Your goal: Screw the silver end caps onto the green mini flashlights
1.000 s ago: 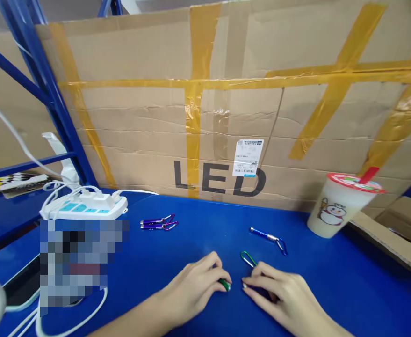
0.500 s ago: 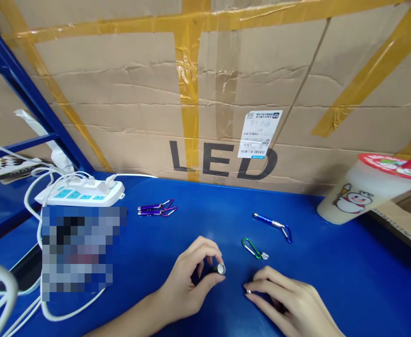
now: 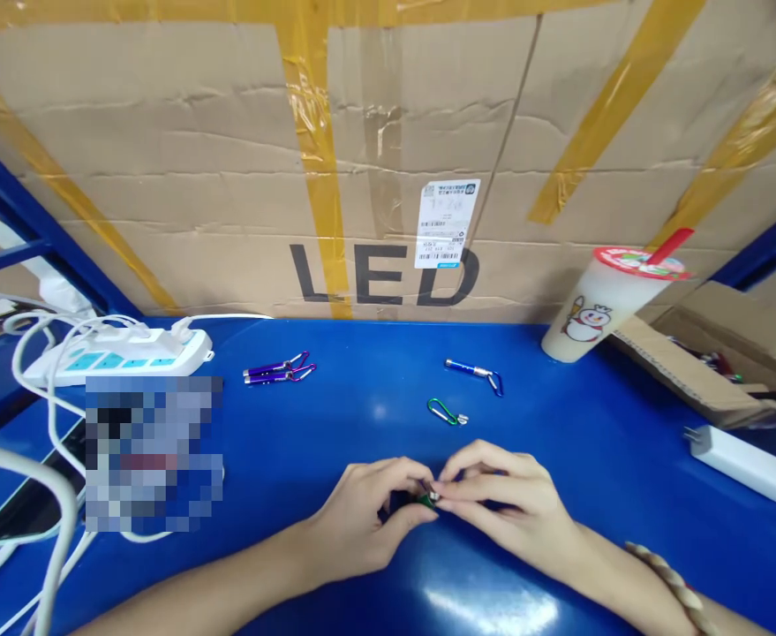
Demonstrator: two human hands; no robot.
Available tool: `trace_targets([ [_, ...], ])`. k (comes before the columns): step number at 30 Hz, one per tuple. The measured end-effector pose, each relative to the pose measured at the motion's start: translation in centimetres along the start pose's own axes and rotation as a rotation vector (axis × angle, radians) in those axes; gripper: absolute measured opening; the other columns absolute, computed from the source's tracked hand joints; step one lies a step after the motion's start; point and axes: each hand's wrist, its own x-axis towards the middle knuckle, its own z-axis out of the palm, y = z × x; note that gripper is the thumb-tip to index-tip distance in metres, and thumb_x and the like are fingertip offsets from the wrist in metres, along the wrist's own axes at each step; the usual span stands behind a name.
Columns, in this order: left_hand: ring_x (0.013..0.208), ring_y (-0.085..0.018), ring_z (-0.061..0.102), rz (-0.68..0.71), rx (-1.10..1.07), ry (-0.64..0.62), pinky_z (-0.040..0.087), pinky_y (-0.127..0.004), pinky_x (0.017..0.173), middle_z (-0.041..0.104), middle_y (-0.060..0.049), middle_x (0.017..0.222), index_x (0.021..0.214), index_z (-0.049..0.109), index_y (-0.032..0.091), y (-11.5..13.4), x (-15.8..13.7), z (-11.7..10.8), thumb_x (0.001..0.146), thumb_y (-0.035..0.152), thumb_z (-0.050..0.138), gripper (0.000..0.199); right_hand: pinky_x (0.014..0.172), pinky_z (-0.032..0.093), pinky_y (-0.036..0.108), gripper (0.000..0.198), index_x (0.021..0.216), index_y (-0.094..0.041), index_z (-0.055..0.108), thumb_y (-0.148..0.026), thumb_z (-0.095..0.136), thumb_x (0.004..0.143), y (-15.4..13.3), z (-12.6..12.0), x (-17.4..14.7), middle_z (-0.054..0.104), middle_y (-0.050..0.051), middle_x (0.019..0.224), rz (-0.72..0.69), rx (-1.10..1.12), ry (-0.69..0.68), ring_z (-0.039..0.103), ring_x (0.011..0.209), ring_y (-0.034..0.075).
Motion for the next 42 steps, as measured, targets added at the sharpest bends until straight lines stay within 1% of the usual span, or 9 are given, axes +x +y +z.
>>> trace_targets([
  [6, 0.062, -0.009, 0.054, -0.098, -0.055, -0.019, 0.038, -0.018, 0.057, 0.063, 0.001, 0.076, 0.094, 0.049, 0.018, -0.1, 0.4, -0.4, 0.086, 0.019, 0.049, 0.008, 0.060, 0.048, 0.014, 0.018, 0.098, -0.019, 0.068, -0.023, 0.064, 0.081, 1.0, -1.7, 0.6, 0.061, 0.003, 0.094, 0.006, -0.145, -0.090, 0.058, 0.066, 0.004],
  [12, 0.059, -0.008, 0.047, -0.074, -0.058, 0.025, 0.037, -0.019, 0.056, 0.059, 0.000, 0.077, 0.092, 0.047, 0.018, -0.1, 0.0, -0.9, 0.087, 0.020, 0.046, 0.006, 0.048, 0.042, 0.016, 0.021, 0.095, -0.021, 0.069, -0.037, 0.058, 0.085, 4.9, -3.3, 0.2, 0.061, 0.000, 0.087, 0.292, -0.603, -0.029, 0.050, 0.048, 0.002],
  [18, 0.056, -0.008, 0.048, -0.043, -0.042, 0.035, 0.036, -0.019, 0.055, 0.060, 0.002, 0.072, 0.094, 0.044, 0.018, -0.2, -0.2, -0.8, 0.089, 0.020, 0.043, 0.005, 0.049, 0.043, 0.016, 0.029, 0.084, -0.026, 0.071, -0.036, 0.045, 0.093, 6.8, -3.2, 0.3, 0.064, -0.004, 0.088, 0.220, -0.715, -0.091, 0.062, 0.064, 0.006],
  [22, 0.058, -0.008, 0.048, 0.011, 0.011, 0.082, 0.036, -0.019, 0.059, 0.057, 0.003, 0.070, 0.097, 0.044, 0.018, -0.2, -0.5, -0.6, 0.090, 0.020, 0.042, 0.007, 0.057, 0.047, 0.019, 0.023, 0.085, -0.024, 0.069, -0.032, 0.049, 0.091, 6.8, -3.1, 0.9, 0.066, -0.004, 0.086, 0.157, -0.687, -0.146, 0.064, 0.072, 0.010],
  [25, 0.056, -0.008, 0.046, -0.009, -0.059, 0.143, 0.035, -0.019, 0.057, 0.051, 0.004, 0.065, 0.099, 0.043, 0.018, 0.0, -0.9, -0.3, 0.092, 0.022, 0.039, 0.009, 0.057, 0.048, 0.020, 0.019, 0.084, -0.022, 0.069, -0.030, 0.052, 0.089, 6.1, -2.4, 1.3, 0.066, -0.002, 0.086, 0.193, -0.617, -0.080, 0.064, 0.071, 0.011],
  [29, 0.054, -0.009, 0.043, -0.008, -0.182, 0.226, 0.035, -0.020, 0.058, 0.044, 0.005, 0.060, 0.100, 0.041, 0.017, 0.2, -1.3, 0.1, 0.095, 0.025, 0.033, 0.013, 0.047, 0.045, 0.017, 0.016, 0.085, -0.020, 0.071, -0.029, 0.057, 0.086, 3.8, -0.9, 2.7, 0.066, 0.002, 0.086, 0.229, -0.346, -0.003, 0.062, 0.070, 0.010],
  [35, 0.060, -0.009, 0.047, -0.042, -0.080, 0.194, 0.036, -0.022, 0.064, 0.048, 0.004, 0.065, 0.099, 0.042, 0.018, 0.0, -1.0, -0.1, 0.094, 0.025, 0.035, 0.012, 0.052, 0.047, 0.015, 0.007, 0.079, -0.018, 0.071, -0.023, 0.066, 0.079, -0.2, -0.4, 5.6, 0.067, 0.003, 0.078, 0.165, -0.070, 0.096, 0.062, 0.071, 0.010],
  [39, 0.058, -0.009, 0.044, -0.060, -0.066, 0.203, 0.034, -0.020, 0.060, 0.046, 0.004, 0.065, 0.099, 0.043, 0.018, -0.3, -0.8, -0.1, 0.093, 0.023, 0.034, 0.011, 0.055, 0.046, 0.014, 0.005, 0.077, -0.016, 0.071, -0.016, 0.066, 0.078, -0.9, 0.0, 5.4, 0.066, 0.003, 0.075, 0.092, 0.054, 0.028, 0.060, 0.067, 0.007],
  [42, 0.059, -0.009, 0.046, -0.052, -0.030, 0.220, 0.035, -0.020, 0.060, 0.048, 0.004, 0.066, 0.098, 0.045, 0.018, -0.4, -0.7, 0.0, 0.093, 0.021, 0.035, 0.012, 0.054, 0.044, 0.014, 0.005, 0.075, -0.016, 0.071, -0.018, 0.067, 0.077, -0.5, 0.1, 4.7, 0.065, 0.003, 0.073, 0.174, 0.095, -0.014, 0.058, 0.067, 0.007],
])
